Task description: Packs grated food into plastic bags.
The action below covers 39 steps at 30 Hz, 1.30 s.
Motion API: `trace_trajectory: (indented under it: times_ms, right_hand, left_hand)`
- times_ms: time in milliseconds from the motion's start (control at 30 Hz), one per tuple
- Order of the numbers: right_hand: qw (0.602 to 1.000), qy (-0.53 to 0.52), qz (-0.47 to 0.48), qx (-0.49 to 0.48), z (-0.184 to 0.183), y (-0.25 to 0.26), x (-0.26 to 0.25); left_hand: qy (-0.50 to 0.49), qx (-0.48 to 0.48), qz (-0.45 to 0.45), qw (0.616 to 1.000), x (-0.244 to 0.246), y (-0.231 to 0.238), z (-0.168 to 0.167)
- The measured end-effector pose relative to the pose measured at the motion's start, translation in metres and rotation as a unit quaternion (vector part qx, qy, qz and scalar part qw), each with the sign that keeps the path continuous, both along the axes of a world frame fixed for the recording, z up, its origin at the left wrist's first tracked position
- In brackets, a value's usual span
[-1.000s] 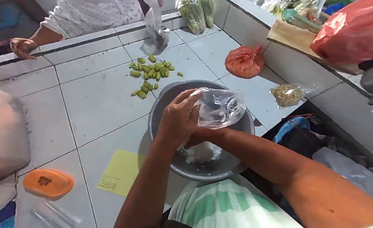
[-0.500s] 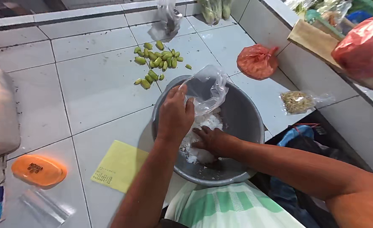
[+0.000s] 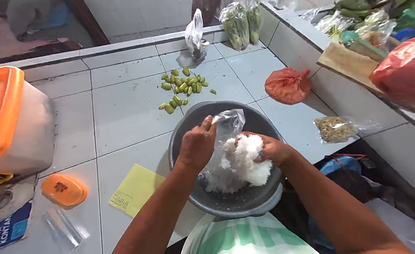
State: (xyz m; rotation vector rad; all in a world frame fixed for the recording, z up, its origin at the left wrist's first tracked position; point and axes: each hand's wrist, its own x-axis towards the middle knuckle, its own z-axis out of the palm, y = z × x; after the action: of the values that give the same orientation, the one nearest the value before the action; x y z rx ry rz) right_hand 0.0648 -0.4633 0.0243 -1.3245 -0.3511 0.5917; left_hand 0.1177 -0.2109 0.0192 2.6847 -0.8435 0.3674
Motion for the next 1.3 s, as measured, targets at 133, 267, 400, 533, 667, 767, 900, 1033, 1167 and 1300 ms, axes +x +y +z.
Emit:
trace_trajectory:
  times_ms: [133, 267, 400, 533, 667, 767, 900, 1033, 1167, 1300]
  right_hand:
    - [0.980, 0.051, -0.113, 0.156, 0.006, 0.010, -0.009]
    - [0.955, 0.164, -0.236, 0.070, 0.017, 0.045, 0.002]
    - [0.945, 0.143, -0.294, -0.014, 0.037, 0.071, 0.000]
    - [0.956, 0.004, -0.235, -0.178, 0.062, 0.055, -0.018]
    - [0.897, -0.107, -0.176, -0.391, 0.042, 0.033, -0.012]
    - [0.801, -0.180, -0.018, -0.571, 0.000, 0.054, -0.003]
    - [0.744, -0.269, 0.124, -0.600, -0.043, 0.109, 0.005]
    - [0.703, -0.278, 0.274, -0.594, -0.064, 0.120, -0.004]
    - [0.695, -0.240, 0.194, -0.649, -0.042, 0.099, -0.013]
    - [0.699, -0.186, 0.102, -0.683, -0.056, 0.088, 0.008]
  left_hand:
    - [0.098, -0.054, -0.078, 0.991, -0.010, -0.005, -0.003]
    - [0.129, -0.128, -0.064, 0.981, -0.021, 0.002, 0.004]
    - [0.122, -0.141, -0.035, 0.982, -0.022, 0.005, 0.009]
    - [0.137, -0.203, -0.039, 0.969, -0.007, 0.011, 0.024]
    - [0.146, -0.253, -0.028, 0.956, 0.011, 0.017, 0.054]
    - [0.144, -0.260, -0.071, 0.952, 0.017, 0.020, 0.076]
    - [0.139, -0.258, -0.102, 0.951, 0.017, 0.019, 0.092]
    - [0.115, -0.274, -0.101, 0.949, 0.018, 0.024, 0.087]
    - [0.109, -0.295, -0.094, 0.945, 0.024, 0.037, 0.067]
    - [0.133, -0.294, -0.083, 0.943, 0.029, 0.028, 0.036]
